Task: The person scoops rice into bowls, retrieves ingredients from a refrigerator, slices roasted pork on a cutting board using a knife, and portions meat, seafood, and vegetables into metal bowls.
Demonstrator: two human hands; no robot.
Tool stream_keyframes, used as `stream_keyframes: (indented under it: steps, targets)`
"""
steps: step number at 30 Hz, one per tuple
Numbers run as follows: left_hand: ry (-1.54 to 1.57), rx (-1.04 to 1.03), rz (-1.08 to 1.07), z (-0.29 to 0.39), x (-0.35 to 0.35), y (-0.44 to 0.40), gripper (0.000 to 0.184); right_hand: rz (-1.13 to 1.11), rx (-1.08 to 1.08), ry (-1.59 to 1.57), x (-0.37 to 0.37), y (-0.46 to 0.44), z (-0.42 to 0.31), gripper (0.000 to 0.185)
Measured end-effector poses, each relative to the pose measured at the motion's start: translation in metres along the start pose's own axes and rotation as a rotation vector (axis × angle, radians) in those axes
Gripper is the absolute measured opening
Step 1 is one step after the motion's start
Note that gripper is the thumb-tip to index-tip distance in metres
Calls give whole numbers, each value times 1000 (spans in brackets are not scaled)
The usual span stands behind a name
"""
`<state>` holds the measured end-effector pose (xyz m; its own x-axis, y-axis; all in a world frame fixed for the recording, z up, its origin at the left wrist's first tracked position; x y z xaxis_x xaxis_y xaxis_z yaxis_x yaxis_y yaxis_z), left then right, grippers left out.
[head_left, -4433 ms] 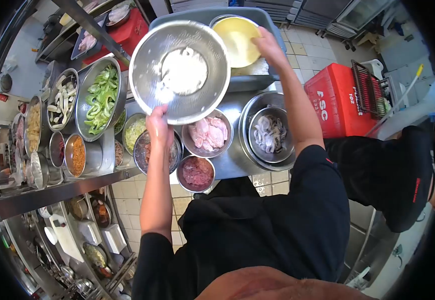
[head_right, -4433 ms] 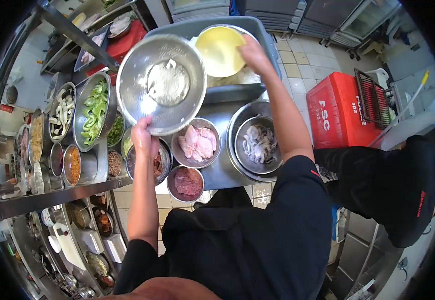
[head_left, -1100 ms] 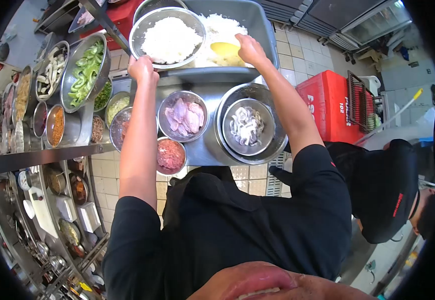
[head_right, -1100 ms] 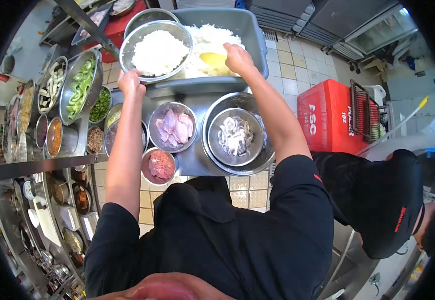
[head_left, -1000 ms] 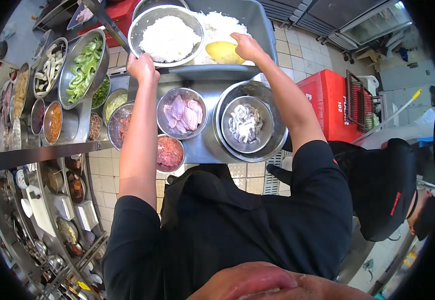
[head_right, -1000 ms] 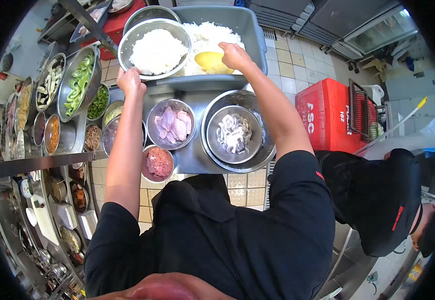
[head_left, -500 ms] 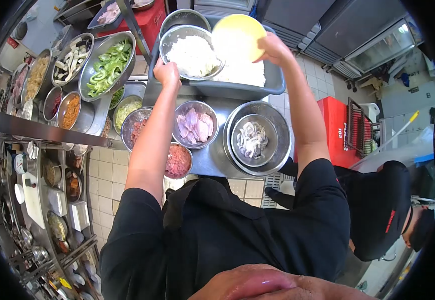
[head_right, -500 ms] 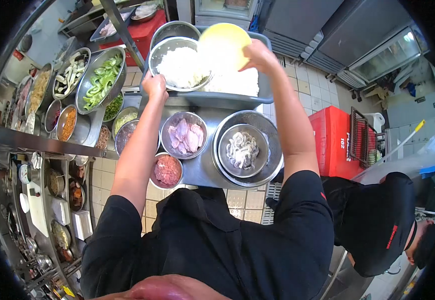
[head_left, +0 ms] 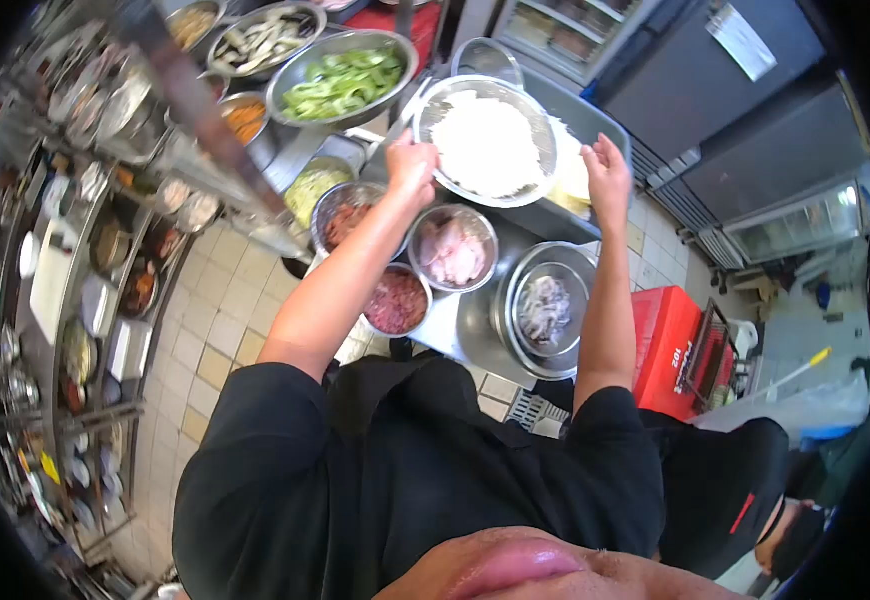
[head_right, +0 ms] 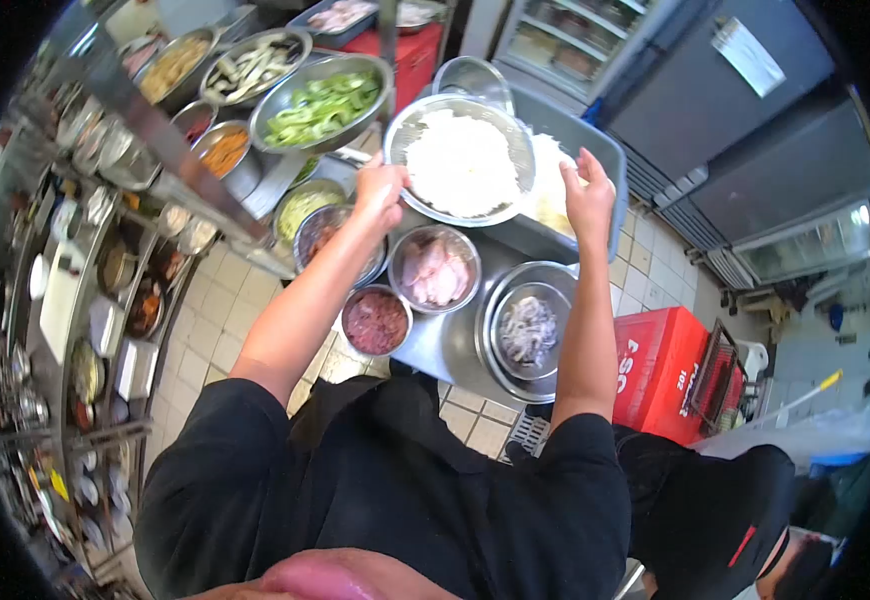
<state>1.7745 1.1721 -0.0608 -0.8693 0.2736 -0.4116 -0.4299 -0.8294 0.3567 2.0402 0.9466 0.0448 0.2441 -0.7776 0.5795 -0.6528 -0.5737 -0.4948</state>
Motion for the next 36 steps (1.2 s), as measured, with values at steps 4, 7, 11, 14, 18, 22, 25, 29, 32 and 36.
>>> stream_keyframes:
  steps: [4, 7, 11, 14, 18, 22, 25, 29, 32, 36]
  targets:
    - [50, 111, -83, -7, 39, 53, 45, -271, 297, -210, -49, 73, -161, 23]
    - [9, 149, -100, -5, 87, 98, 52, -439, 601, 69, -93, 136, -246, 17]
    - [-8, 276, -103, 5, 178, 158, 46, -616, 407, -73, -103, 177, -338, 11]
    - [-45, 277, -163, 32, 247, 198, 51, -672, 387, -125, -133, 189, -408, 15]
    - [98, 258, -97, 54, 357, 228, 55, -556, 558, -399, -232, 189, -491, 26]
    - [177, 160, 155, 82, 465, 256, 51, -483, 500, 166, -366, 127, -477, 50]
    - [165, -1, 373, 97, 582, 278, 47, -721, 576, 401, -452, 119, -466, 66]
    - [247, -92, 625, 121, 670, 318, 52, -882, 649, 350, -513, 65, -383, 67]
    - [385, -166, 760, 156, 731, 356, 51, -816, 722, 329, -533, 46, -371, 67]
    - [501, -241, 923, 151, 785, 390, 50, -867, 616, 233, -509, 49, -382, 71]
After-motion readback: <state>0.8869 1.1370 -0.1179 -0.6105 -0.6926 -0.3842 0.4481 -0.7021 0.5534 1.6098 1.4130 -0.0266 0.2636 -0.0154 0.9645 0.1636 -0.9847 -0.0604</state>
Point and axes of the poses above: each hand's wrist, its own y-axis away from the middle knuckle, its own x-axis out of the back of the hand, z = x × y, the point moved 10 cm from there along -y, towards the middle knuckle, and after that the axes turned 10 degrees about x, right-handed, at the moved point
